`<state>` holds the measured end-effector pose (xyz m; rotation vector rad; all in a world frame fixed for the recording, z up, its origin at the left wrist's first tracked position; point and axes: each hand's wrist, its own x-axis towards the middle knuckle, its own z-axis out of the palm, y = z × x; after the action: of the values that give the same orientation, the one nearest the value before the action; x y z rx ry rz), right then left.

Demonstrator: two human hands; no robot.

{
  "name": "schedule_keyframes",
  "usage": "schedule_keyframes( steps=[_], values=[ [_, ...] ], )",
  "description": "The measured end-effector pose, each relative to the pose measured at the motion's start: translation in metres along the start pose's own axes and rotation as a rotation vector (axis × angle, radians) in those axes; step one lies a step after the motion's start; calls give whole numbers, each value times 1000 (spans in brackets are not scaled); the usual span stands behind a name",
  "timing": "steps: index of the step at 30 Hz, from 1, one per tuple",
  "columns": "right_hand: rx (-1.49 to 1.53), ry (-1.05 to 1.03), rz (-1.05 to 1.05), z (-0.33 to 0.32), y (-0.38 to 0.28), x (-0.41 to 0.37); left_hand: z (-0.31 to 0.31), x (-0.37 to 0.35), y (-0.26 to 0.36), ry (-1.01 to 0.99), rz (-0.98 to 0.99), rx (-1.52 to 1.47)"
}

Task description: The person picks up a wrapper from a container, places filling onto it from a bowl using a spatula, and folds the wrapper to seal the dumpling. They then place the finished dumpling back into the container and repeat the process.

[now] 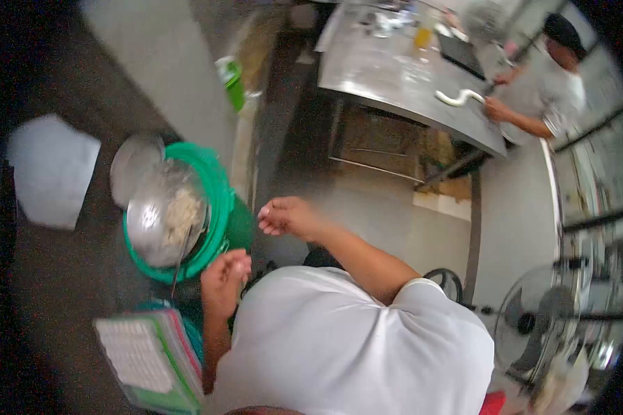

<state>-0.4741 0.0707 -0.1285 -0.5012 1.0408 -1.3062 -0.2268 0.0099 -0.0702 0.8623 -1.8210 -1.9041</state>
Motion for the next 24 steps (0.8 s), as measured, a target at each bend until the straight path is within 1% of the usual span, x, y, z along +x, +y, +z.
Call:
schedule_keyframes(
  steps=[1, 3, 5, 7, 8, 9, 10, 12, 14, 15, 17, 18, 20, 21, 23, 24],
  values=[
    [-9, -60, 49, 7, -6, 2, 0, 7, 3, 69, 58, 0],
    [-92, -115, 19, 25, -23, 7, 1, 15, 20, 147, 113, 23],
    [-78, -174, 24, 37, -31, 16, -1, 15, 21, 176, 117, -57],
    [-57, -227, 33, 38, -28, 29, -6, 11, 12, 167, 139, 12],
    [-62, -269, 63, 39, -25, 33, -6, 8, 1, 169, 98, -70],
    [-15, -234, 82, 41, -21, 36, -7, 2, -2, 201, 94, -125],
    [30, -186, 95, 43, -19, 39, -10, -4, -8, 232, 96, -100],
    [14, -211, 127, 44, -15, 44, -16, -12, -16, 266, 98, -83],
    [1, -221, 163, 48, -6, 44, -24, -25, -22, 408, 72, -138],
    [8, -196, 182, 51, -1, 44, -33, -31, -18, 493, 86, 27],
    [12, -164, 200, 58, 4, 43, -58, -35, 11, 722, 264, 530],
    [-3, -165, 210, 63, 6, 44, -72, -34, 17, 718, 263, 524],
    [-18, -162, 214, 71, 10, 47, -95, -25, 24, 730, 281, 1249],
    [-28, -143, 204, 75, 10, 52, -101, -17, 20, 730, 282, 1246],
    [-36, -124, 186, 82, 9, 66, -110, -1, 9, 450, -159, 1298],
    [-61, -95, 158, 83, 10, 75, -115, 4, 10, 447, -154, 1301]
  ],
)
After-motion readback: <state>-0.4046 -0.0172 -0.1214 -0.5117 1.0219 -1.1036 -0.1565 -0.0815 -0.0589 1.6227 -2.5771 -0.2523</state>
